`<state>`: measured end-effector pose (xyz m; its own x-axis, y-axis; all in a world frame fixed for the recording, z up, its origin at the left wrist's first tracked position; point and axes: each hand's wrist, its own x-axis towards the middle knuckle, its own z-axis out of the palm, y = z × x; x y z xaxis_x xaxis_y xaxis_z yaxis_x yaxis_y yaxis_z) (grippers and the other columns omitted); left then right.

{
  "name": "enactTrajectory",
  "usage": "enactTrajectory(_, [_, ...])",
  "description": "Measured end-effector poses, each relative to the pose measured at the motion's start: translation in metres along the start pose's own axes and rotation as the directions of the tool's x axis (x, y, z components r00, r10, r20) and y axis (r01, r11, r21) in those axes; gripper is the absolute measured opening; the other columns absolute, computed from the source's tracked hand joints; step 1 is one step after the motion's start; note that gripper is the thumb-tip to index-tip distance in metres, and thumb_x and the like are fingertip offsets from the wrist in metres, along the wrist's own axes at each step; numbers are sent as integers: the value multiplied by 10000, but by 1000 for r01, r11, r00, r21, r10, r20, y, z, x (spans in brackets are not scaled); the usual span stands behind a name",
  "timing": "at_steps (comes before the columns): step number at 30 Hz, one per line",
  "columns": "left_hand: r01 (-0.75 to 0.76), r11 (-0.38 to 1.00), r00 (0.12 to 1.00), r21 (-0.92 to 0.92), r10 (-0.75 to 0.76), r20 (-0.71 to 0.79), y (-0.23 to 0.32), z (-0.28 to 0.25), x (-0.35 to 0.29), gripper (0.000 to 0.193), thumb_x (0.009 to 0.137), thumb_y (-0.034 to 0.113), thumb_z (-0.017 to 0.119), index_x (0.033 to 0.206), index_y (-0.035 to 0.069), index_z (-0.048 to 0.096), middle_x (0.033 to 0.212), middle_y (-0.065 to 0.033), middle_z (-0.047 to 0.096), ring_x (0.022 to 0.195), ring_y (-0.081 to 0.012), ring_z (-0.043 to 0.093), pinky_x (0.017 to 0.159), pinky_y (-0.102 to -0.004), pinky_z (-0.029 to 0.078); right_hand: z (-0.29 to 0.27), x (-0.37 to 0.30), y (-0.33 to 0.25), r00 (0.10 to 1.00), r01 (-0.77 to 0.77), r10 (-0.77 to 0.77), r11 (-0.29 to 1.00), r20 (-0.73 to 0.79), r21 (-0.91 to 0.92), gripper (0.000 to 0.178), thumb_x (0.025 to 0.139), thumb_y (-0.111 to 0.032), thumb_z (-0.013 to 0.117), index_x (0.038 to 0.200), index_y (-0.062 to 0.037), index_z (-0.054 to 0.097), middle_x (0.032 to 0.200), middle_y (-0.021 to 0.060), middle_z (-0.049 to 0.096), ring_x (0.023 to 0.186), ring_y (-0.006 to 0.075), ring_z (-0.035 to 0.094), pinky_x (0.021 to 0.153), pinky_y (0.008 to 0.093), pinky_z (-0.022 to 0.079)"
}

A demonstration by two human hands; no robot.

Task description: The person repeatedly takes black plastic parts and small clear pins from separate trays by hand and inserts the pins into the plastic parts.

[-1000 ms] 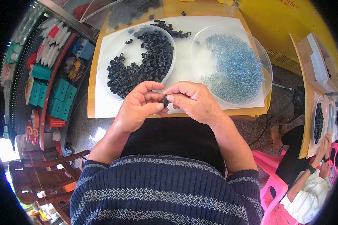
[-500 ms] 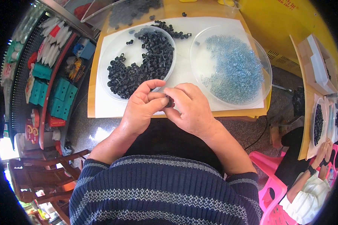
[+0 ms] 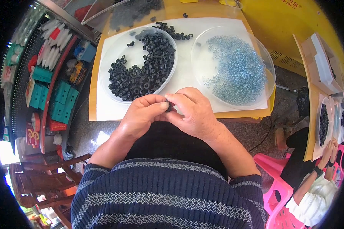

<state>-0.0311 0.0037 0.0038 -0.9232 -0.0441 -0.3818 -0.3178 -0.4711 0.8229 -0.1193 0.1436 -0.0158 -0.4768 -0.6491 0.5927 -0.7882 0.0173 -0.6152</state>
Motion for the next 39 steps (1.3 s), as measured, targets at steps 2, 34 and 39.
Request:
enactTrajectory(2, [-13, 1000, 1000, -17, 13, -10, 1, 1, 0, 177, 815, 136, 558, 909, -13, 581, 848, -65, 595, 773, -123, 581, 731, -254, 479, 1, -1, 0, 1000, 1, -1, 1000, -4, 16, 358, 555, -43, 691, 886, -40, 554, 769, 90, 539, 679, 236, 544, 586, 317, 450])
enactTrajectory(34, [-64, 968, 992, 243, 88, -92, -5, 3, -1, 188, 774, 143, 591, 836, -34, 610, 718, -36, 598, 632, -67, 532, 597, -191, 441, -3, 5, -6, 988, 99, -72, 975, 139, -200, 370, 566, -79, 705, 899, -10, 556, 696, 87, 584, 599, 230, 560, 527, 301, 448])
enactTrajectory(39, [-133, 918, 975, 373, 189, -117, -7, 2, -1, 181, 759, 143, 598, 803, -32, 616, 682, -30, 600, 615, -50, 517, 565, -191, 425, -3, 6, -6, 980, 126, -80, 959, 182, -253, 384, 551, -71, 695, 903, -24, 551, 628, 69, 545, 533, 212, 525, 487, 298, 420])
